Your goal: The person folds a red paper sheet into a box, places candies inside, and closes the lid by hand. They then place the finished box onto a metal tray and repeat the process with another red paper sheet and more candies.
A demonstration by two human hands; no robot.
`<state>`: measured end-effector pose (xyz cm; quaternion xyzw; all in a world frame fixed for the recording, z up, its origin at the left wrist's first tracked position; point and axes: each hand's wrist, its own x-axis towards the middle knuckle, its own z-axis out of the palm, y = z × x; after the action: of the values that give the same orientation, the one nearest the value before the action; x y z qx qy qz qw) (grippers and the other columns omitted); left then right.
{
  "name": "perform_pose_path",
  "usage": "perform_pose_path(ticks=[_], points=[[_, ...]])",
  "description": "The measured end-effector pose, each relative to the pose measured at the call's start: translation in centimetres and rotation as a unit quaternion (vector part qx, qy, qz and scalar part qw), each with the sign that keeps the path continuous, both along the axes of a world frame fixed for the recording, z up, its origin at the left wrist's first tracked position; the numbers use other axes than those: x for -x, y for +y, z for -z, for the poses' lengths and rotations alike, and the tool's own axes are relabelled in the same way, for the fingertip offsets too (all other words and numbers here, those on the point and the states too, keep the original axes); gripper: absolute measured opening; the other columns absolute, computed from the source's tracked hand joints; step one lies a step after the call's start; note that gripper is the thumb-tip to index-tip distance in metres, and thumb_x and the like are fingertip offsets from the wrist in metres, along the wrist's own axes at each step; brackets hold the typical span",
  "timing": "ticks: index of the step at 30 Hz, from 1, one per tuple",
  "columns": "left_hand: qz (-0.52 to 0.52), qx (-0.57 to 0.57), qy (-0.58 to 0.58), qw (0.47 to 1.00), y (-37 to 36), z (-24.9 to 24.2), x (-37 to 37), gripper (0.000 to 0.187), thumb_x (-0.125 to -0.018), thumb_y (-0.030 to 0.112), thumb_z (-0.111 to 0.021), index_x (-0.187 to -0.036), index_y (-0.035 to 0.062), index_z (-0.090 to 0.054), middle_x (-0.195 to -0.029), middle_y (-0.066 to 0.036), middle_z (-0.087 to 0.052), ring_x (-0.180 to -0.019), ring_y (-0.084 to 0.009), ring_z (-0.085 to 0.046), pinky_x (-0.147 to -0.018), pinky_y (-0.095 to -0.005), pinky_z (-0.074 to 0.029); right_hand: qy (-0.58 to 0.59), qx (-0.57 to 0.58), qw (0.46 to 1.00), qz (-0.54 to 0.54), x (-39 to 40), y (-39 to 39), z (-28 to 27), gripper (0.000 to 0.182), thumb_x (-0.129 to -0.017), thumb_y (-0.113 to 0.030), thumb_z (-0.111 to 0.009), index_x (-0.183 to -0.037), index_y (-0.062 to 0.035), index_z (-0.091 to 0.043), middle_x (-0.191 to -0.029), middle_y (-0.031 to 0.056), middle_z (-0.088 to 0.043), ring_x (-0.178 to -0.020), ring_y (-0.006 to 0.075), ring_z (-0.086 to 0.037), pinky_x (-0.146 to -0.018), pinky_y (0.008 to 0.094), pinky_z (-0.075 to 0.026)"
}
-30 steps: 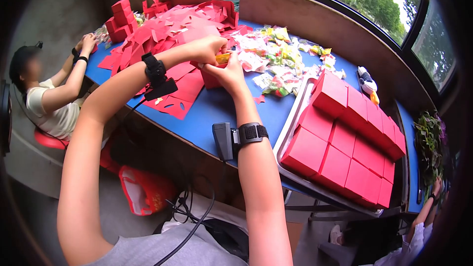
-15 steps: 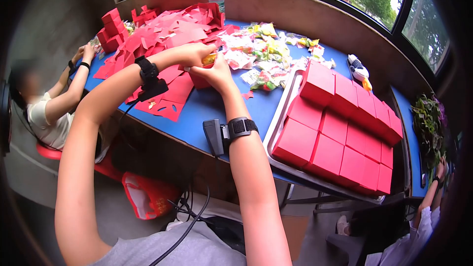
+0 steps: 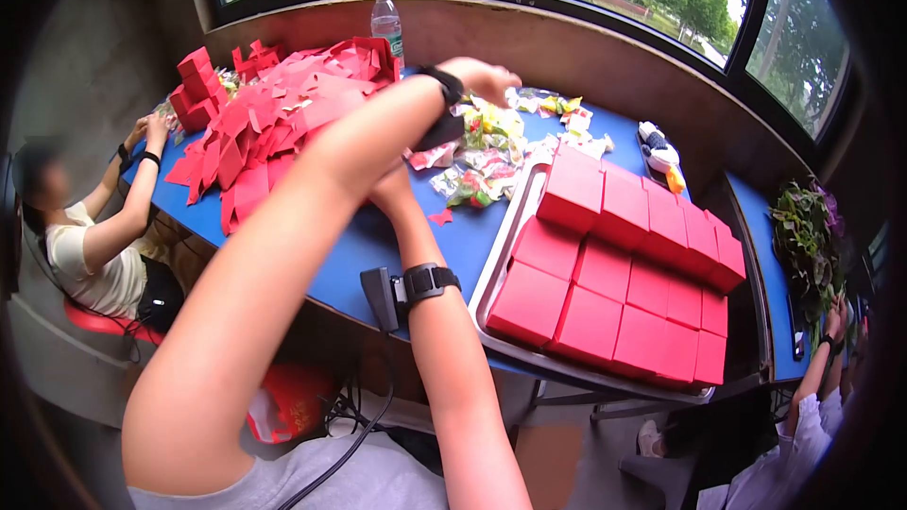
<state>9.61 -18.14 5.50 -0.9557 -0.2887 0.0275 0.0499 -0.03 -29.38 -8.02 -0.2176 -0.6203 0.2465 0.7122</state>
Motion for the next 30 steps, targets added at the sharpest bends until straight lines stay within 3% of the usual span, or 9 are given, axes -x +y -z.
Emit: perform_pose_path(ticks=[3,8,10,11,12,14,20,24,30], points=[[-0.066,-0.04,0.138,0.987,-2.5,2.6,-2.0,0.049,-0.075,0.039,-0.064,-0.112,0.0081,-0.059,-0.112,-0.012,-0.059,-0.106,-0.0298,-0.055,-0.093,-0.0395,-0.042,-0.067,0.046,0.997,0.011,-1.2,-0.7,1.0,0.061,-0.061,-0.036,-0.08,-0.102,0.0009,-0.053,-0.103,0.014,-0.06,-0.092,0.024,-0.059,-0.08,0.0333,-0.046],[0.001,-0.019,-0.136,0.991,-0.3,3.5,-1.3,0.023,-0.067,0.005,-0.063,-0.09,0.0037,-0.065,-0.098,-0.019,-0.062,-0.093,-0.0347,-0.06,-0.079,-0.039,-0.05,-0.237,-0.122,0.944,0.192,-1.5,1.3,1.3,0.057,-0.062,-0.031,-0.08,-0.102,0.0001,-0.055,-0.105,0.0128,-0.06,-0.093,0.0228,-0.059,-0.08,0.033,-0.046],[-0.034,-0.026,-0.237,0.971,-1.7,0.7,-0.3,0.019,-0.067,0.01,-0.066,-0.085,0.0024,-0.066,-0.093,-0.022,-0.062,-0.089,-0.0359,-0.061,-0.076,-0.0404,-0.05,-0.26,-0.202,0.905,0.268,-1.1,2.5,1.7,0.055,-0.062,-0.03,-0.08,-0.102,-0.0003,-0.055,-0.105,0.0123,-0.06,-0.093,0.0224,-0.059,-0.08,0.0329,-0.046],[-0.008,-0.019,-0.269,0.963,-2.9,-1.3,1.4,0.023,-0.067,0.013,-0.068,-0.088,0.0029,-0.065,-0.092,-0.021,-0.062,-0.088,-0.0361,-0.061,-0.076,-0.04,-0.05,-0.12,0.104,0.986,-0.045,-1.5,-0.2,-1.0,0.055,-0.061,-0.029,-0.081,-0.101,-0.0003,-0.055,-0.105,0.0113,-0.059,-0.094,0.0196,-0.058,-0.079,0.0318,-0.046],[0.042,-0.056,-0.264,0.962,-2.3,-2.6,2.8,0.032,-0.067,0.018,-0.072,-0.094,0.0035,-0.063,-0.09,-0.02,-0.063,-0.085,-0.0348,-0.062,-0.075,-0.0389,-0.05,-0.037,0.172,0.973,-0.151,-0.8,-0.2,-0.8,0.063,-0.06,-0.035,-0.081,-0.103,0.0007,-0.052,-0.103,0.0124,-0.059,-0.092,0.0192,-0.058,-0.079,0.0314,-0.046],[0.094,-0.083,-0.24,0.963,-6.3,-6.1,8.4,0.037,-0.07,0.023,-0.073,-0.099,0.0035,-0.061,-0.086,-0.02,-0.063,-0.081,-0.0319,-0.063,-0.072,-0.0379,-0.051,-0.101,0.238,0.966,-0.009,-1.2,-2.0,-2.0,0.074,-0.057,-0.04,-0.082,-0.108,0.0015,-0.047,-0.098,0.0139,-0.059,-0.09,0.02,-0.057,-0.08,0.0316,-0.046],[0.019,-0.098,-0.233,0.967,-10.3,-5.8,22.0,0.023,-0.074,0.002,-0.061,-0.095,0.0073,-0.067,-0.084,-0.016,-0.058,-0.081,-0.0292,-0.058,-0.074,-0.0357,-0.047,-0.121,0.292,0.948,-0.03,-1.5,-3.5,-3.8,0.092,-0.056,-0.036,-0.084,-0.122,0.0039,-0.035,-0.11,0.0163,-0.053,-0.102,0.0214,-0.054,-0.088,0.0312,-0.044],[0.037,-0.018,-0.271,0.962,-12.1,-1.4,23.9,0.023,-0.067,-0.001,-0.063,-0.089,0.0052,-0.069,-0.076,-0.014,-0.062,-0.074,-0.0279,-0.061,-0.069,-0.0347,-0.049,-0.125,0.257,0.957,-0.044,-1.6,-2.7,-3.2,0.111,-0.055,-0.037,-0.084,-0.134,0.0041,-0.018,-0.125,0.021,-0.042,-0.114,0.026,-0.047,-0.096,0.0331,-0.038],[-0.005,-0.084,-0.084,0.993,-12.8,0.0,21.5,0.019,-0.064,-0.002,-0.063,-0.081,0.0048,-0.07,-0.082,-0.014,-0.062,-0.082,-0.028,-0.06,-0.072,-0.0361,-0.048,-0.14,0.257,0.955,-0.039,-1.6,-2.9,-3.4,0.117,-0.055,-0.035,-0.084,-0.138,0.0026,-0.01,-0.13,0.0215,-0.038,-0.119,0.0263,-0.042,-0.098,0.0335,-0.036]])
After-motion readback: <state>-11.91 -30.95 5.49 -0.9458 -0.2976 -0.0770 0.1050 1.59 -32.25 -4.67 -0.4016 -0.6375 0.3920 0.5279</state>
